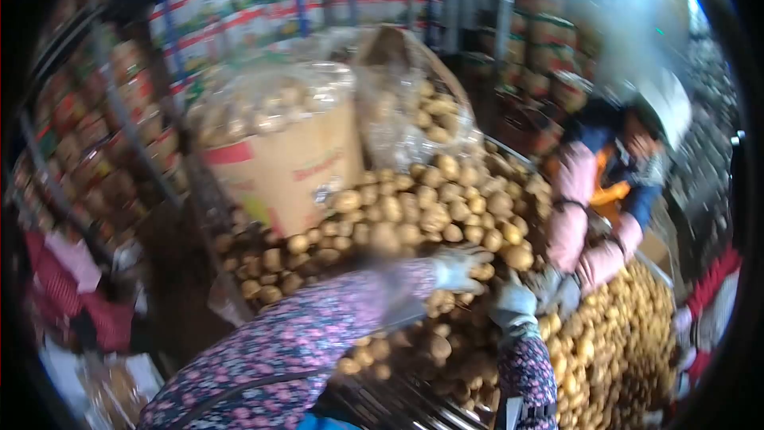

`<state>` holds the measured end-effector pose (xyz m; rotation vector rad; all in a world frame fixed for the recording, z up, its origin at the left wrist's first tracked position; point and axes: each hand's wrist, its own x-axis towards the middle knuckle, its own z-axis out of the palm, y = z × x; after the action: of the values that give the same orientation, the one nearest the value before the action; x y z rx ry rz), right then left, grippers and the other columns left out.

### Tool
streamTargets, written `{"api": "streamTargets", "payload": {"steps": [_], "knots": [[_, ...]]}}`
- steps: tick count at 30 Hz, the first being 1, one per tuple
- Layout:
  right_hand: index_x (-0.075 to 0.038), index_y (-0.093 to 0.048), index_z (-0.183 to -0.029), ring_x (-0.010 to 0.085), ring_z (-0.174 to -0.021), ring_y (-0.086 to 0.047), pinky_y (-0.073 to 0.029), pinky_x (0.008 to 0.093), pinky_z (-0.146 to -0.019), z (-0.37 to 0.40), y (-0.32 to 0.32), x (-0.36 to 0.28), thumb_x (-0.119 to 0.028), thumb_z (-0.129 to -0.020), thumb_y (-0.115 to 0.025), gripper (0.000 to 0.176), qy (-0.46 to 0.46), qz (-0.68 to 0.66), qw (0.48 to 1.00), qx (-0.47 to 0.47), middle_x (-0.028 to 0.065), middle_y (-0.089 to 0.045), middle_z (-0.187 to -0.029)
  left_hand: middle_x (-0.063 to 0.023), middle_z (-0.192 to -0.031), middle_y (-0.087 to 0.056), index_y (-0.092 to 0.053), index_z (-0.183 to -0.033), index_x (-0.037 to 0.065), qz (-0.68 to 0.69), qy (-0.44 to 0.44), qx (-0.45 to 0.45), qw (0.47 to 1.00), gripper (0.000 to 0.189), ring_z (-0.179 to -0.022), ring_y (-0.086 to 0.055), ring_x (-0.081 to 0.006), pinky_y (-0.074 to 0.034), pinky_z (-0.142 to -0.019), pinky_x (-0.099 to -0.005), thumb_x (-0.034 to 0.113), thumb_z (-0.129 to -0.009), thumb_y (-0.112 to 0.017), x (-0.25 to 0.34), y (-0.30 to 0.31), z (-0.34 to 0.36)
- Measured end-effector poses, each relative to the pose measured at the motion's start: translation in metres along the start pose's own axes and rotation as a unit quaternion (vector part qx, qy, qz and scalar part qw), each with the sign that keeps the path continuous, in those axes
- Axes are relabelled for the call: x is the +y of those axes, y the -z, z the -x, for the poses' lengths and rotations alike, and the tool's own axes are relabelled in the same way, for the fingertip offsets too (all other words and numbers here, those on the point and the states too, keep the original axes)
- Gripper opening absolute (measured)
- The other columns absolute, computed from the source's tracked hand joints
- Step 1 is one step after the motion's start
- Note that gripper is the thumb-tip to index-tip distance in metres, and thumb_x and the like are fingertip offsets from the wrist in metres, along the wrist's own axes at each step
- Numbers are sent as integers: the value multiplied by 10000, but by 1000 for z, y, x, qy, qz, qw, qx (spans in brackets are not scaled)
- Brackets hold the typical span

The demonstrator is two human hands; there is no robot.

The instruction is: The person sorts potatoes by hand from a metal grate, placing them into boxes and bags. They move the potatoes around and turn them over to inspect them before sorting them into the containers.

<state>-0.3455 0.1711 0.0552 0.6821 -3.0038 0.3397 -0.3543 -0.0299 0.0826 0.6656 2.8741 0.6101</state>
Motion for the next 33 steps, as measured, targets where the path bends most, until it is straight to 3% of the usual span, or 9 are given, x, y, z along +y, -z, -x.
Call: {"api": "streamTargets", "payload": {"steps": [1,5,8,11,14,19,22,29,33], "knots": [[-198,-590,-1303,379,-1066,-640,-530,485,-879,-2,16,-16,-466,-903,-542,484,-65,37,993,-89,166,-472,-1434,-136,-1527,-383,-405,-1479,189,53,52,-67,995,868,-1405,-375,-323,-319,-1146,-488,550,-759,-728,5,15,-1],[-165,-574,-1331,422,-1129,-607,-502,501,-934,8,6,-2,-616,-906,-509,623,-81,-35,995,-54,261,-398,-1485,-153,-1273,-593,-583,-1319,158,-80,-61,-36,994,680,-1250,-503,-355,-389,-1067,-472,531,-770,-732,12,14,-8],[-179,-675,-1221,353,-1158,-603,-481,435,-979,42,32,-6,-658,-882,-520,607,-74,-32,994,-75,197,-461,-1459,-173,-1116,-662,-612,-1263,119,21,-46,3,999,606,-1030,-631,-348,-501,-902,-442,471,-788,-742,19,0,-3],[-179,-725,-1130,372,-1148,-595,-481,447,-955,87,7,21,-635,-890,-529,551,-67,-108,992,-24,160,-517,-1399,-166,-1351,-574,-509,-1405,182,119,9,-136,984,709,-1249,-527,-339,-416,-1055,-421,552,-823,-672,54,-10,4],[-233,-743,-1084,405,-1214,-518,-455,421,-987,124,21,18,-569,-876,-579,428,-61,-49,996,-50,109,-539,-1358,-101,-1453,-501,-475,-1438,216,43,-62,-40,996,739,-1367,-400,-320,-330,-1137,-433,562,-815,-669,67,-52,19],[-206,-755,-960,450,-1314,-396,-338,573,-1074,188,21,36,-492,-822,-652,333,-39,-3,997,66,65,-530,-1377,-199,-1496,-420,-168,-1575,208,-62,-56,-178,980,961,-1439,-269,-425,-241,-1182,-481,653,-833,-587,111,-77,54],[-155,-752,-944,453,-1327,-379,-303,571,-1107,228,33,40,-468,-832,-653,347,-43,45,993,98,81,-504,-1415,-146,-1502,-430,-187,-1567,222,-48,-138,-129,981,970,-1450,-254,-388,-155,-1140,-651,650,-802,-605,133,-91,93],[-202,-541,-1358,430,-1319,-393,-341,515,-1102,320,15,63,-393,-847,-678,562,-189,98,971,113,142,-451,-1442,-91,-1581,-288,-479,-1424,337,-205,-224,-147,941,594,-1447,-222,-408,-165,-1142,-665,535,-873,-581,117,-90,171],[-97,-468,-1422,354,-1257,-523,-426,428,-1058,371,-5,75,-376,-925,-629,592,-303,-156,918,201,173,-569,-1334,-118,-1497,-388,-515,-1388,339,-186,-189,-114,957,580,-1420,-284,-367,-207,-1140,-615,421,-827,-635,71,-79,212]]}}
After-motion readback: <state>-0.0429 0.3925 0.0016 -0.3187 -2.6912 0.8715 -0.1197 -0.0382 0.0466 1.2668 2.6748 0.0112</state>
